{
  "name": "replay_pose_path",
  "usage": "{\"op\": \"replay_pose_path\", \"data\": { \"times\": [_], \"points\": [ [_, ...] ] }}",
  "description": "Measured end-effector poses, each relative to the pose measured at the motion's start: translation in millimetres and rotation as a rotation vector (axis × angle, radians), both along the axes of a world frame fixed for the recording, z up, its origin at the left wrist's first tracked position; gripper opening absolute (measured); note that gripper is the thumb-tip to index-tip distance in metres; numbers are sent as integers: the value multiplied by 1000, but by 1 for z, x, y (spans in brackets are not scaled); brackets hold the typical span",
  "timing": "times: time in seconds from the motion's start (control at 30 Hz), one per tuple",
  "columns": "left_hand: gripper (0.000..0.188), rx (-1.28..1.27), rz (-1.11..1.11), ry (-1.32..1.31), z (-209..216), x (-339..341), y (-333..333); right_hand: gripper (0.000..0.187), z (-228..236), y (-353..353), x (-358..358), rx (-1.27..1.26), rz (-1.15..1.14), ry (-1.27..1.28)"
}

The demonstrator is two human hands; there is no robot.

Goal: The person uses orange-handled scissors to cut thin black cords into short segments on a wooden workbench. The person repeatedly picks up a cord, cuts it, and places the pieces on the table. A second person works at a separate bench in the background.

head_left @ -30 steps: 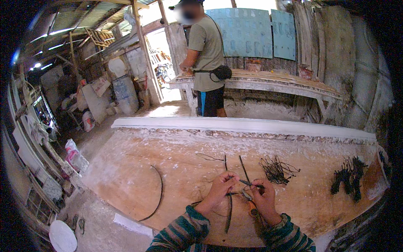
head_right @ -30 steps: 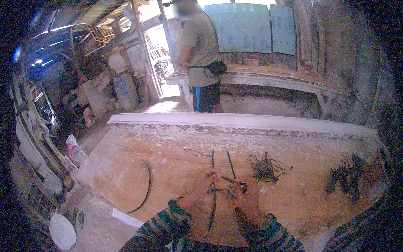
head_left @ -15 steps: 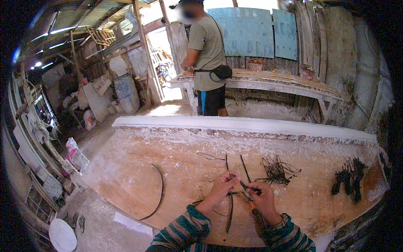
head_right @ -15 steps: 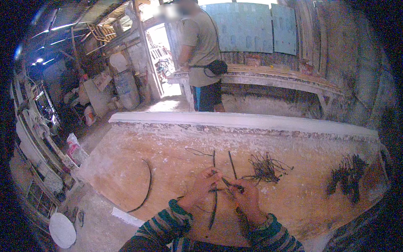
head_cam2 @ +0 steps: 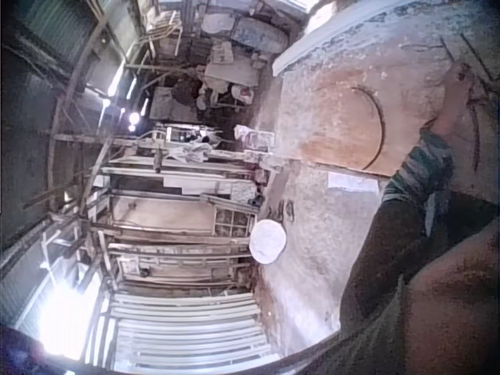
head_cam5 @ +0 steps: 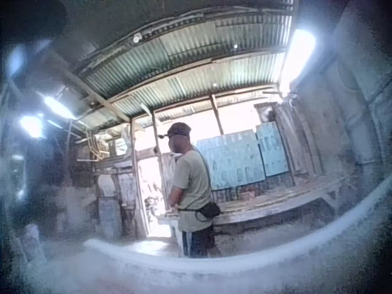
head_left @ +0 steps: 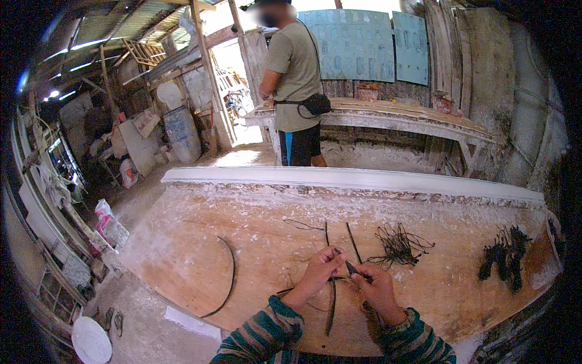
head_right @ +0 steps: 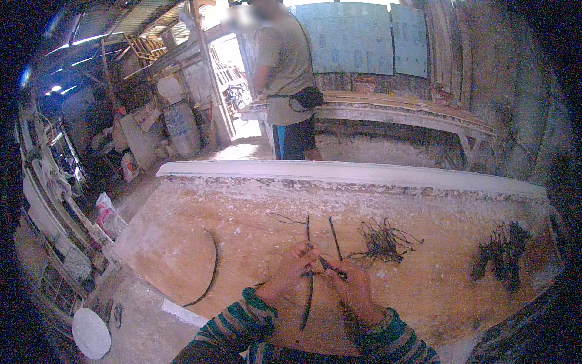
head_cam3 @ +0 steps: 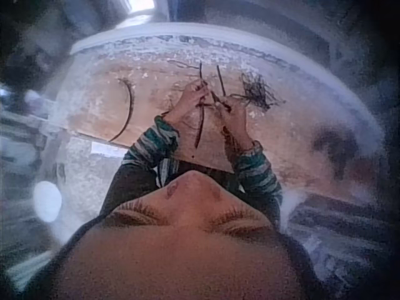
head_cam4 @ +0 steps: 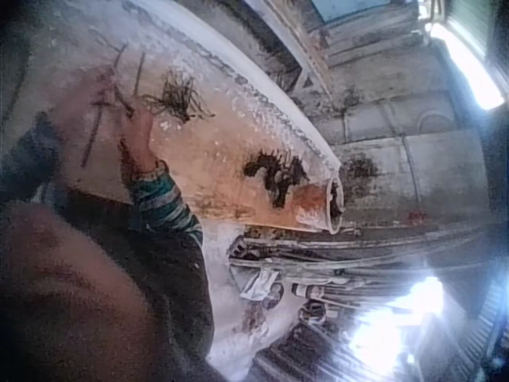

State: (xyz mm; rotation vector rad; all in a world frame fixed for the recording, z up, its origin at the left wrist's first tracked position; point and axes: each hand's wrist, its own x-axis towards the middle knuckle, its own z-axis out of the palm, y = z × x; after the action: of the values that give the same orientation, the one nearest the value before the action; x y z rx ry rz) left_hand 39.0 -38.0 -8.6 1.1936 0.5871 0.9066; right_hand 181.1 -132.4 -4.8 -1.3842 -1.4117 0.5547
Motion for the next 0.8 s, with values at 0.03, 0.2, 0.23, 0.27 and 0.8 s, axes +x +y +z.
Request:
{"op": "replay_pose_path", "data": {
  "times": [0.03, 0.2, 0.23, 0.27, 0.8],
  "points": [
    [19, 4, -7, -2, 1, 0, 0, 7, 2, -1, 0, -3, 5, -10],
    [21, 27, -5, 19, -1, 1, 0, 6, 5, -3, -1, -11, -3, -22],
    [21, 26, -4, 25, -1, 1, 0, 6, 1, -1, 0, 13, -1, -39],
    [21, 22, 1, 31, 1, 1, -1, 5, -1, -1, 1, 36, 3, -54],
    [18, 139, -143, 51, 3, -3, -3, 6, 0, -2, 0, 23, 32, 59]
  ]
}}
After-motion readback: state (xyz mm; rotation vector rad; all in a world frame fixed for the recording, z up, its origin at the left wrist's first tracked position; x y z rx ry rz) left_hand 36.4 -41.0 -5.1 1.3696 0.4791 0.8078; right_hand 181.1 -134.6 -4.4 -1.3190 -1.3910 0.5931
